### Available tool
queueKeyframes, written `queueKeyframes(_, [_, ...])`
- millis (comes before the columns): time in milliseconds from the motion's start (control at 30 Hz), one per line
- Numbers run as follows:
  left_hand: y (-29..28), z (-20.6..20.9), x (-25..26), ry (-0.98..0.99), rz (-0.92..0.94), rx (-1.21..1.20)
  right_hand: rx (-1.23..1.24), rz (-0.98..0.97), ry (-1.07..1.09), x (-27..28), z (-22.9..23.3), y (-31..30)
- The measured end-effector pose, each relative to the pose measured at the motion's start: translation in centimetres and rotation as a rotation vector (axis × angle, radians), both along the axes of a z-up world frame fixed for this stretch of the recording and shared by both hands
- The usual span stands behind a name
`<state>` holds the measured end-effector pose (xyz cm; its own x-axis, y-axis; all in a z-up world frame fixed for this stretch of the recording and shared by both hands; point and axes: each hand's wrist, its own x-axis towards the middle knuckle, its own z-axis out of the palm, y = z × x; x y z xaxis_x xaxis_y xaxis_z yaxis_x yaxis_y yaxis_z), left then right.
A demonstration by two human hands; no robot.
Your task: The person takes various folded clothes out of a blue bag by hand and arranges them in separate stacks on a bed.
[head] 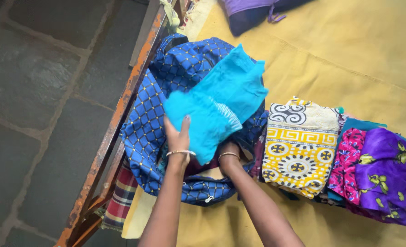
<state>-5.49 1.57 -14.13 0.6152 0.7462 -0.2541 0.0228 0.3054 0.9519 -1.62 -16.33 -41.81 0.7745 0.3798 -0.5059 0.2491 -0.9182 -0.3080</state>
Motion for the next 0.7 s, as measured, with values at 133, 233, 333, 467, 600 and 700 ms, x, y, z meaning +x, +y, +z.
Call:
queueKeyframes(133, [-0.7,-5.6,-3.7,0.200,0.109,0.088,-0.033,0.019,0.052,-0.2,-0.2,-0.1])
queueKeyframes(233, [-1.4,-5.9,-4.8,0.354,0.119,0.258,-0.096,0.125,-0.022,-0.4,-0.3,-0.4])
queueKeyframes(333, [-1.2,-5.5,-5.1,0.389,0.096,0.370,-0.199,0.276,-0.177,0.0,-0.3,-0.6])
queueKeyframes(467, [-1.3,-6.2,-4.9,0.410,0.100,0.350,-0.186,0.331,-0.337,0.0,-0.4,-0.7])
queueKeyframes(600, [-1.9,-7.3,-5.0,0.384,0.115,0.356,-0.208,0.360,-0.300,0.4,0.4,-1.3])
queueKeyframes(700, [-2.2,-8.3,-5.3,0.407,0.108,0.387,-0.246,0.387,-0.147,0.8,3.4,-1.6])
